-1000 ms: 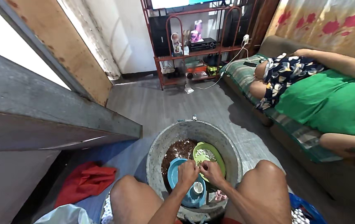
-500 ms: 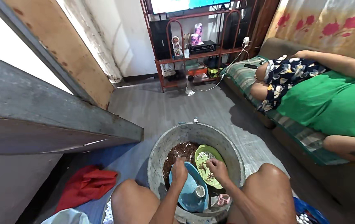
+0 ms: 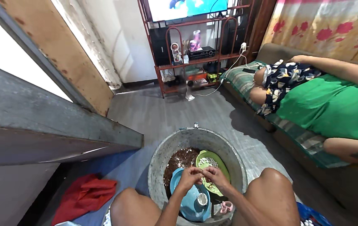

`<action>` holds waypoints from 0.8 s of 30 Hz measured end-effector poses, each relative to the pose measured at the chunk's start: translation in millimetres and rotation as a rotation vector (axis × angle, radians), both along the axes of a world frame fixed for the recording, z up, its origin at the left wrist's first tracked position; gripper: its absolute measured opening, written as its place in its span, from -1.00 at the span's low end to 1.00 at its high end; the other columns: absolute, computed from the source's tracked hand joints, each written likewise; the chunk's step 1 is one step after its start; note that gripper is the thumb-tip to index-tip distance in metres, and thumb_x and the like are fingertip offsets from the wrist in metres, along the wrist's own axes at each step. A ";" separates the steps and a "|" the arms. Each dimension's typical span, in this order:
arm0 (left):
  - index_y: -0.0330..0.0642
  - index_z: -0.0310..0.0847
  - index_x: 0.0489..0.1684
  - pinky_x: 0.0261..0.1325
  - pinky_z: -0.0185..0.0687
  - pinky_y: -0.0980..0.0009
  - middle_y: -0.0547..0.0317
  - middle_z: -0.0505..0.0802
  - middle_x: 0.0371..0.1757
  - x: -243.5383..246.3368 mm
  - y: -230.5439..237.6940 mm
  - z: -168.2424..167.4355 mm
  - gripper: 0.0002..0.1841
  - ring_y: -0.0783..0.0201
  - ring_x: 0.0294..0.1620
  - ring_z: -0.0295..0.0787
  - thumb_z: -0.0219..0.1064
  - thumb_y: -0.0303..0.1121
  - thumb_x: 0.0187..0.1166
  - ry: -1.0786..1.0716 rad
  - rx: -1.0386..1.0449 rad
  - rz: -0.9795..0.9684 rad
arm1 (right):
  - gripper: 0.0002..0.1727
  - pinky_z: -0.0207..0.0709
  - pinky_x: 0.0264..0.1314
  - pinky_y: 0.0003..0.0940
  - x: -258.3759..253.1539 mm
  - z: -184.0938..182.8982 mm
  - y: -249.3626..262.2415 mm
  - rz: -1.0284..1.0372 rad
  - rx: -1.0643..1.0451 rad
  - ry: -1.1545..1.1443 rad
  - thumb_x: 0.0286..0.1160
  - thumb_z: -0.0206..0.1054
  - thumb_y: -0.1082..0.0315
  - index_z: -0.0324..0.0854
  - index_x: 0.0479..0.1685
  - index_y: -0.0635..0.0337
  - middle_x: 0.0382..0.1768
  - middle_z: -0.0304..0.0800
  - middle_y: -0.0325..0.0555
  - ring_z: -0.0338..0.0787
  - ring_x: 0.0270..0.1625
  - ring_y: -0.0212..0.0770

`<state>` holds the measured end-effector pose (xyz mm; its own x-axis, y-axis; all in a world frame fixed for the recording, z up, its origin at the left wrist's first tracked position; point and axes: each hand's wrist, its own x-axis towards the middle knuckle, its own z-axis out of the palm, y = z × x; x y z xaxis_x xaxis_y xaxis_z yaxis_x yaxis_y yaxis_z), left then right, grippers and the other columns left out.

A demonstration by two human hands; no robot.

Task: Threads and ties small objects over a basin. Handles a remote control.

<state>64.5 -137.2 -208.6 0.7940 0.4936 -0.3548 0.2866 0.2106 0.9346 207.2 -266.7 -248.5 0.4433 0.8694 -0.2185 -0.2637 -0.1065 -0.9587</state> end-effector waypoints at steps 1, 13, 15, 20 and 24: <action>-0.40 0.71 0.14 -0.10 0.88 0.18 -0.12 0.90 -0.06 0.2 -1.6 -0.9 -0.75 0.10 -0.27 0.90 0.44 -0.51 0.56 -0.014 -0.014 0.016 | -0.76 0.72 -0.17 -0.30 -0.3 -0.7 -0.4 -0.003 0.008 -0.001 0.66 0.38 0.29 0.77 0.01 0.31 -0.27 0.84 -0.04 0.76 -0.34 -0.25; -0.41 0.70 -0.14 -0.30 0.87 0.26 -0.06 0.87 -0.37 2.6 -4.9 -7.7 -0.79 0.16 -0.48 0.85 0.53 -0.40 0.54 0.042 -0.024 0.184 | -0.67 0.74 -0.04 -0.26 -0.8 2.4 -6.2 0.077 -0.084 -0.082 0.69 0.36 0.17 0.77 0.06 0.30 -0.14 0.89 -0.03 0.83 -0.23 -0.24; -0.42 0.69 -0.16 -0.31 0.86 0.27 -0.06 0.87 -0.38 2.9 -6.0 -5.3 -0.76 0.16 -0.48 0.85 0.53 -0.36 0.55 0.053 -0.047 0.192 | -0.70 0.74 -0.05 -0.28 0.0 0.0 -6.3 0.076 -0.075 -0.108 0.66 0.38 0.21 0.78 0.03 0.30 -0.17 0.89 -0.05 0.82 -0.25 -0.26; -0.44 0.72 -0.01 -0.20 0.89 0.24 -0.08 0.89 -0.25 1.9 -4.1 -2.6 -0.81 0.14 -0.38 0.88 0.45 -0.48 0.58 -0.027 -0.040 0.072 | -0.71 0.73 -0.07 -0.30 4.3 1.8 -4.3 0.026 -0.079 -0.181 0.65 0.38 0.18 0.80 -0.04 0.27 -0.23 0.89 -0.10 0.82 -0.27 -0.28; -0.39 0.72 -0.01 -0.27 0.87 0.24 -0.05 0.88 -0.23 2.3 -0.1 -3.2 -0.81 0.15 -0.39 0.86 0.43 -0.42 0.63 0.012 0.018 0.083 | -0.66 0.74 -0.02 -0.27 2.9 3.6 -5.4 0.051 -0.098 -0.264 0.65 0.37 0.10 0.80 -0.04 0.23 -0.24 0.89 -0.12 0.84 -0.25 -0.27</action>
